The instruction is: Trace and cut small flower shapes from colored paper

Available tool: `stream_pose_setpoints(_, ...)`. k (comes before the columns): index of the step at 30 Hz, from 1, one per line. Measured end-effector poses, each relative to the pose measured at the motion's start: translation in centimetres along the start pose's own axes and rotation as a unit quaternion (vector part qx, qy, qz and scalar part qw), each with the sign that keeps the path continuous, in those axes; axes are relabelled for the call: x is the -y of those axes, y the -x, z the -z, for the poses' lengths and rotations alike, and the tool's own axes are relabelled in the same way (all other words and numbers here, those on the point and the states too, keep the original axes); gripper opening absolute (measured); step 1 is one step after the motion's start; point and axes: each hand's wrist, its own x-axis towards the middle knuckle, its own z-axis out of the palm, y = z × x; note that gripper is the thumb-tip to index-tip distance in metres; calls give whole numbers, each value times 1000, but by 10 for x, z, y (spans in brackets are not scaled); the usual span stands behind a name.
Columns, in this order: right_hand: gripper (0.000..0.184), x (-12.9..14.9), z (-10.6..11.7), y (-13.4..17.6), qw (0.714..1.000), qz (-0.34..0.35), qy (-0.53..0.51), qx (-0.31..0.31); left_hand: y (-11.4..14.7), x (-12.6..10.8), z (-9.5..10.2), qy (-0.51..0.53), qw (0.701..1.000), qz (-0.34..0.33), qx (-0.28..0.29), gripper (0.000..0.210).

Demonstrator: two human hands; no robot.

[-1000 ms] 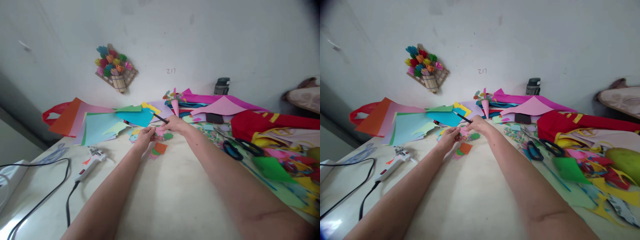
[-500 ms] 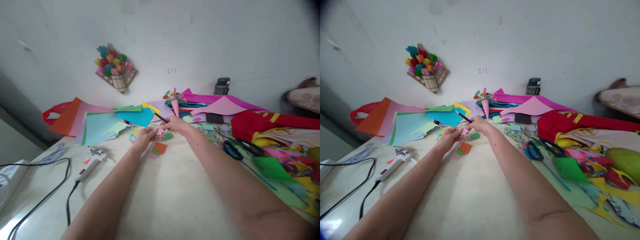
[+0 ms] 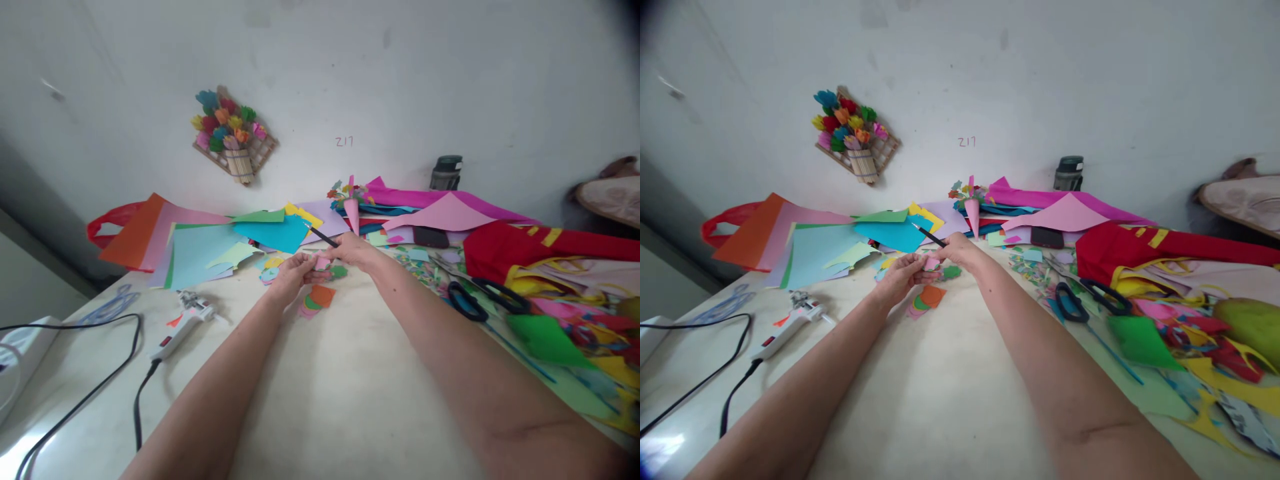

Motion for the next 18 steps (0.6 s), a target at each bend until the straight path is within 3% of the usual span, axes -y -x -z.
stream_pose_setpoints(6,18,-3,-1,-3,1000,4,-11,-1,-3,-2,5,68,997,44,-19,33)
stream_pose_setpoints(10,12,-2,-2,-2,1000,4,-31,4,-1,0,6,28,999,22,1,30)
stream_pose_setpoints(18,9,2,-3,0,999,-4,-39,4,0,2,4,16,1000,1,-10,38)
